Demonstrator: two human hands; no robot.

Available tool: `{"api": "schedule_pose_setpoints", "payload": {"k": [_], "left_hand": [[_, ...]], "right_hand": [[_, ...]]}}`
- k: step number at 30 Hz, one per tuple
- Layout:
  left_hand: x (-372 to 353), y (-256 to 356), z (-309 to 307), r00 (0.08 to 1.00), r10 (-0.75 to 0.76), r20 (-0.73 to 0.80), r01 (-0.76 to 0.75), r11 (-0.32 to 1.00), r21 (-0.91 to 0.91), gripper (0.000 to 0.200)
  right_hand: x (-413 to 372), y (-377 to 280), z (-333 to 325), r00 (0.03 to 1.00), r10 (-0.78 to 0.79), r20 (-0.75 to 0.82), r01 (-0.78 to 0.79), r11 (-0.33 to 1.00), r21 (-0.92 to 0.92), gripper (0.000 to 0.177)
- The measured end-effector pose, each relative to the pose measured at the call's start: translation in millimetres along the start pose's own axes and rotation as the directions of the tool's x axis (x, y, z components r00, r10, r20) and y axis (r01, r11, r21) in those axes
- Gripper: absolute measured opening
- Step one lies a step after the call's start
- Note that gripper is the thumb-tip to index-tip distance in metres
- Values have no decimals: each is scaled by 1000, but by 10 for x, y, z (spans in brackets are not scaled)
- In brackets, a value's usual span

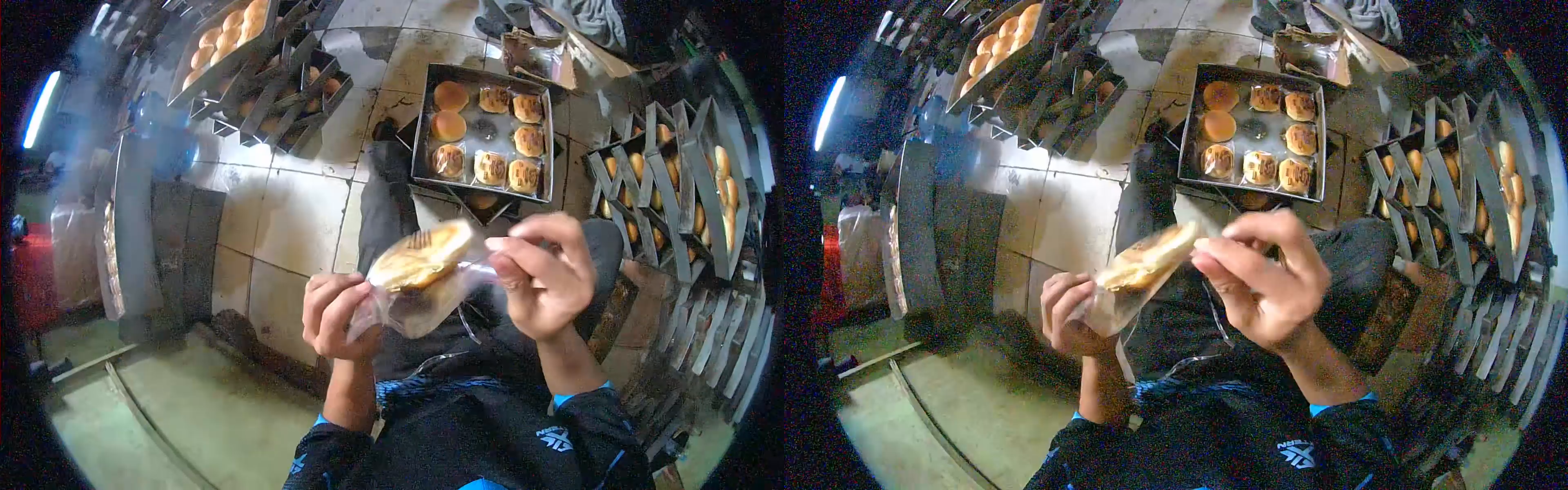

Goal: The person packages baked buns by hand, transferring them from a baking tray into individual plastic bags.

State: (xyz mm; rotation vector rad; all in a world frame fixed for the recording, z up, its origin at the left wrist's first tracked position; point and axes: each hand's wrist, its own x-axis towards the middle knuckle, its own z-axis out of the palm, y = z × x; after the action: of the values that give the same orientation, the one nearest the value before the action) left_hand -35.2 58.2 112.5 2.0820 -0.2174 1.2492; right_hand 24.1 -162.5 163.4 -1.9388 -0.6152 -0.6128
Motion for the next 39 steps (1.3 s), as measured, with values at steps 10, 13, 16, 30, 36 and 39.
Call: {"api": "schedule_pose_setpoints", "payload": {"k": [10, 13, 16, 30, 36, 39], "left_hand": [[-525, -573, 45, 949, -314, 38, 309, 946, 102, 26], [-399, -561, 260, 952, -288, 100, 285, 958, 44, 12], [-204, -745, 514, 917, -398, 8, 398, 917, -27, 8], [-1005, -185, -508, 233, -881, 412, 958, 281, 60, 18], [-264, -73, -186, 259, -496, 829, 779, -401, -483, 82], [-103, 105, 196, 352, -554, 755, 835, -179, -521, 81]], "right_hand": [[-516, 753, 916, 982, 152, 114, -175, 957, 232, 14], [-354, 735, 1152, 996, 45, 77, -59, 981, 187, 14], [-28, 872, 1485, 989, 147, -3, -140, 948, 284, 22], [-1581, 410, 903, 422, 749, 511, -870, 177, 460, 32], [-642, 113, 370, 853, -333, 402, 213, 925, 314, 23], [-821, 114, 197, 947, 293, 130, -321, 875, 362, 26]]}}
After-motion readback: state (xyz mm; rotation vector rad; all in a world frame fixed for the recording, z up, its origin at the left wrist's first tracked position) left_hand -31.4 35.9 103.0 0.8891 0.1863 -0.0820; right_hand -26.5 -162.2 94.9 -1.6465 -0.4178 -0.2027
